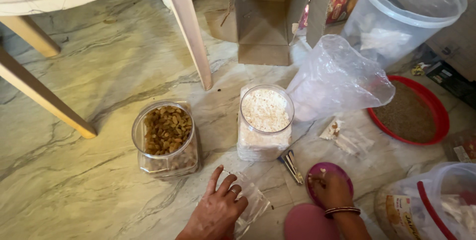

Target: The person scoops white grains and brown dried fruit from two clear jars into small plastic bags. They handle the bags and contents by hand, placing filled bags on the floor. A second person briefly reaches into the frame to take a bag.

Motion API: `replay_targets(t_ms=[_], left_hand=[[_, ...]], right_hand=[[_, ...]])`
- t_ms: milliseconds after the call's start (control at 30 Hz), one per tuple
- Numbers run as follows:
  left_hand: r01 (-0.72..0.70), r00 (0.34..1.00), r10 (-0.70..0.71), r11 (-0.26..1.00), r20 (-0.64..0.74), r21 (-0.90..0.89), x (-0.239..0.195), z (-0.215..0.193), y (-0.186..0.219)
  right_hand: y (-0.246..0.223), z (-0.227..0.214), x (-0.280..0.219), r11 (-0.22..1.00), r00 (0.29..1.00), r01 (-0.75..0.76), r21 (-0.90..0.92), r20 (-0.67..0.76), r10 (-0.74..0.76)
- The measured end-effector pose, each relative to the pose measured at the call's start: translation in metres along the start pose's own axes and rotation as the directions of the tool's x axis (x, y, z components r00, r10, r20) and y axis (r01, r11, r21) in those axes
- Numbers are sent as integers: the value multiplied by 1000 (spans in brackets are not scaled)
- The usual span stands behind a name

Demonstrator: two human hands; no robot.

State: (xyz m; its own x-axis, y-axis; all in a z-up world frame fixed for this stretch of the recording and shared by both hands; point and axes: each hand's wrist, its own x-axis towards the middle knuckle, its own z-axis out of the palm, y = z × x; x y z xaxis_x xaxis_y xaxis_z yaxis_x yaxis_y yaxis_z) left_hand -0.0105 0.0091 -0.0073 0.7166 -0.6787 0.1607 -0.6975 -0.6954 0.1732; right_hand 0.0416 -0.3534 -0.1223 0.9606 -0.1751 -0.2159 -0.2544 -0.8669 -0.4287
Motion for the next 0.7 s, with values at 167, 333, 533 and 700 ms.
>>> replay_targets(t_ms=[167, 333, 533, 700], left_hand=[[-12, 999, 13, 1000, -33, 25, -2, 0, 1], [-6, 999, 7, 999, 34, -33, 0, -5, 5], [-49, 996, 51, 998, -72, 25, -2, -9, 7], [-40, 999, 39, 999, -17, -19, -5, -9, 4]], right_hand=[[-15, -18, -8, 696, 982, -186, 694, 113, 150], [-97, -40, -28, 637, 879, -250, 729, 447, -167], [-197, -44, -56, 822, 838, 390, 415, 211, -504], [-216, -41, -58, 819, 768, 458, 346, 309, -560]])
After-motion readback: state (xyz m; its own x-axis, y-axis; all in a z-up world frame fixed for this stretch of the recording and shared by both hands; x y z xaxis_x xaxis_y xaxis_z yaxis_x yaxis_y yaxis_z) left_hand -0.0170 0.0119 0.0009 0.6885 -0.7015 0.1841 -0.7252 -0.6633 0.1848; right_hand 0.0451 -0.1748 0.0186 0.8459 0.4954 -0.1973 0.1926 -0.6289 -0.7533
